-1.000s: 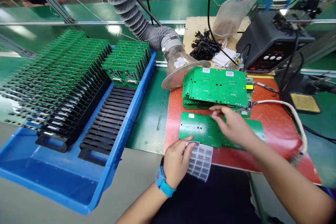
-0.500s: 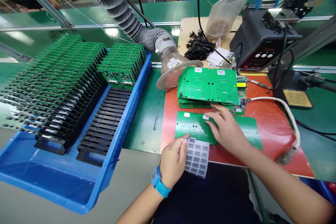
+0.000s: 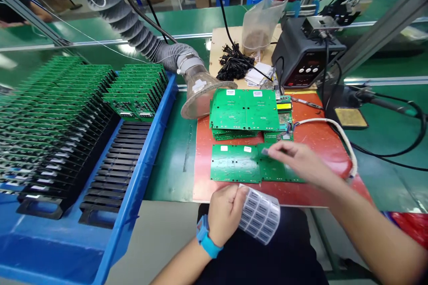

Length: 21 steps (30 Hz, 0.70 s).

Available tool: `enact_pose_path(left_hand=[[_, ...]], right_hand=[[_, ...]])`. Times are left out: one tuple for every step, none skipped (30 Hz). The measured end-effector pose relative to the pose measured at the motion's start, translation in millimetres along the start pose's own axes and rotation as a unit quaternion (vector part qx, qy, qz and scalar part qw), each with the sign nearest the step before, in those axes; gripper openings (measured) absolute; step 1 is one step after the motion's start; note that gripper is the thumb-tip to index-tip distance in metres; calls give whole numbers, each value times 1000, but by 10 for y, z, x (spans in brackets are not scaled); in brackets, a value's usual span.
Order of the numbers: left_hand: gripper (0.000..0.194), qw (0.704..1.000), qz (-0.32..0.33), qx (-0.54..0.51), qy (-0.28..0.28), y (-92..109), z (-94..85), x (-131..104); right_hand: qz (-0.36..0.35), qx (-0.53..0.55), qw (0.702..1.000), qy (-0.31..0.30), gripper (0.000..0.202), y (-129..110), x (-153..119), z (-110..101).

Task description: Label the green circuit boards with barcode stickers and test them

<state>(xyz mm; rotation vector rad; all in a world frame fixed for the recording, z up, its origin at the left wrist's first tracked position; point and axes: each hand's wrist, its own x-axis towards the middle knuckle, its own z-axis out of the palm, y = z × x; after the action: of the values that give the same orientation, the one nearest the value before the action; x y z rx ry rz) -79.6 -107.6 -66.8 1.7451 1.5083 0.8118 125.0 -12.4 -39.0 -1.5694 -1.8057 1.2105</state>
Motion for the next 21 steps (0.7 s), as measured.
enact_pose_path(left_hand=[[40,1000,13,-8,-18,21,31,18],[37,999,31,-18,-41,44,63,39],[34,996,52,-24,-65,65,96,62],[33,993,73,-24,-86,82,130,86],[32,990,92,-18,-103,93,164,109],[33,988,106,-6,-112,99,198,130],[34,987,114,9,-114,101,230,147],[34,986,118,23,-113,100,258,162],[34,986,120,34,-111,98,282,172],[34,986,121,42,-111,97,299,179],[33,985,120,48,-110,98,311,184],[32,986,117,54,-110,102,317,186],[32,986,114,59,-111,108,319,187],[32,986,110,62,-111,115,318,187],[32,986,105,63,-112,123,316,187],[32,987,101,61,-113,131,313,187],[31,987,99,58,-112,138,312,187],[31,987,98,54,-112,143,312,187],[31,988,98,50,-111,147,313,188],[30,988,98,46,-109,150,315,189],[30,989,97,42,-107,152,318,189]], right_hand=[[11,-65,998,-4,32,67,83,-126],[19,-120,992,-21,33,124,167,-232],[22,-160,986,-38,32,169,246,-310],[24,-188,981,-53,31,199,314,-356],[25,-204,977,-64,29,215,369,-370],[25,-216,974,-68,27,218,407,-356],[25,-234,970,-66,24,210,428,-320],[24,-256,965,-59,22,195,433,-269],[20,-278,959,-48,21,175,422,-212],[13,-300,953,-32,20,152,400,-159],[4,-320,947,-15,20,131,371,-117],[-4,-339,941,3,21,113,341,-96],[-14,-355,934,23,22,103,313,-99],[-23,-364,930,41,23,105,291,-130],[-32,-365,929,54,25,119,278,-188],[-40,-359,930,61,25,148,271,-269],[-47,-349,934,62,24,191,269,-365],[-54,-333,940,55,23,244,270,-467],[-56,-308,949,37,23,305,269,-566],[-53,-279,959,13,24,368,266,-652],[-48,-248,968,-12,26,429,259,-720]])
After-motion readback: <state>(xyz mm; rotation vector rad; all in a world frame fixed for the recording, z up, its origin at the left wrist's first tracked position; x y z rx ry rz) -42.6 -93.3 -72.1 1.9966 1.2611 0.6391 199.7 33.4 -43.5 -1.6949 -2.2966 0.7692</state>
